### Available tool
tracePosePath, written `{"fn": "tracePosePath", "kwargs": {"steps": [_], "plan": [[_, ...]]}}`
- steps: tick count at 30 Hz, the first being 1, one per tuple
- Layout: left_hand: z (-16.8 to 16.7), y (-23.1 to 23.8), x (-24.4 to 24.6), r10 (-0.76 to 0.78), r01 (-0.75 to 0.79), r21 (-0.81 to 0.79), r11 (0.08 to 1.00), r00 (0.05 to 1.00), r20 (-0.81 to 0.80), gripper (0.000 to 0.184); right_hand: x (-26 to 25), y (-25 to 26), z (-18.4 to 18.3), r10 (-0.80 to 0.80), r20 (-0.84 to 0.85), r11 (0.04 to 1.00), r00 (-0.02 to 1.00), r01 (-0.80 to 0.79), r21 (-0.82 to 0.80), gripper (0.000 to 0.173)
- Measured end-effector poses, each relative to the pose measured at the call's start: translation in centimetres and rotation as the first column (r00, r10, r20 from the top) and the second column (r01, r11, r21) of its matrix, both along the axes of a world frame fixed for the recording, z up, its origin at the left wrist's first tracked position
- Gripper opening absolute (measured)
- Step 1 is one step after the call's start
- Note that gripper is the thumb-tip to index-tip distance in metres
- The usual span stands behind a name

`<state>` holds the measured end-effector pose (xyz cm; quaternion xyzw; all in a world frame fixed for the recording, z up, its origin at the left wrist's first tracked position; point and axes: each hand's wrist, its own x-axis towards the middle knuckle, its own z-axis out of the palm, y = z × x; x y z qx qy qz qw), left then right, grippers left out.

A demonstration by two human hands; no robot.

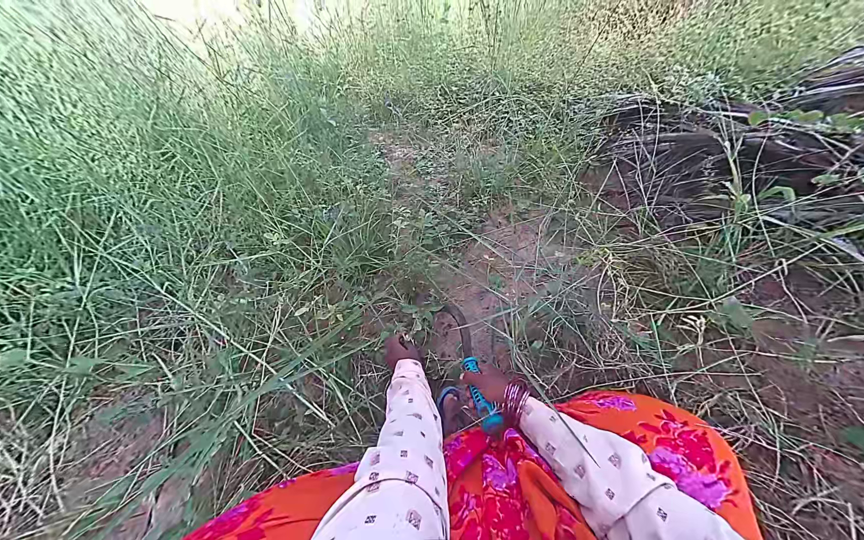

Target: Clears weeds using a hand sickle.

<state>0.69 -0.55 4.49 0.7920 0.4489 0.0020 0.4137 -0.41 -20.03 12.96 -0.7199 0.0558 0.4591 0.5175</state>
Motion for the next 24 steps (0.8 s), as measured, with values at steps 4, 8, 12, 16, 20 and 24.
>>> {"fn": "tracePosePath", "kwargs": {"steps": [4,8,12,16,20,24], "plan": [[0.0,0.1,0.1,-0.011,0.011,-0.010,1.000,1.000,-0.009,0.040,0.3,0.0,0.8,-0.019,-0.013,1.000,1.000,0.019,-0.021,0.030],[-0.3,0.0,0.2,-0.012,0.012,0.000,1.000,1.000,-0.028,0.040,0.1,0.0,0.9,-0.013,0.002,0.999,1.000,0.013,-0.035,0.029],[-0.6,0.3,0.3,-0.003,0.003,-0.013,1.000,1.000,0.001,0.040,-0.3,-0.4,2.4,-0.024,0.029,1.000,0.999,0.024,-0.005,0.029],[0.2,0.7,-0.2,0.115,-0.109,-0.093,0.990,0.992,0.053,0.043,-0.9,-1.1,5.3,-0.030,0.037,0.997,0.999,0.027,0.072,0.021],[1.1,0.5,-0.6,0.478,-0.467,-0.109,0.878,0.867,0.138,0.046,-0.5,-0.9,4.3,-0.086,0.074,0.995,0.994,0.081,0.065,0.025],[1.0,1.9,-1.2,0.614,-0.585,-0.221,0.781,0.784,0.093,0.046,0.9,-0.4,2.4,-0.211,-0.011,0.974,0.977,0.212,0.075,0.023]]}}
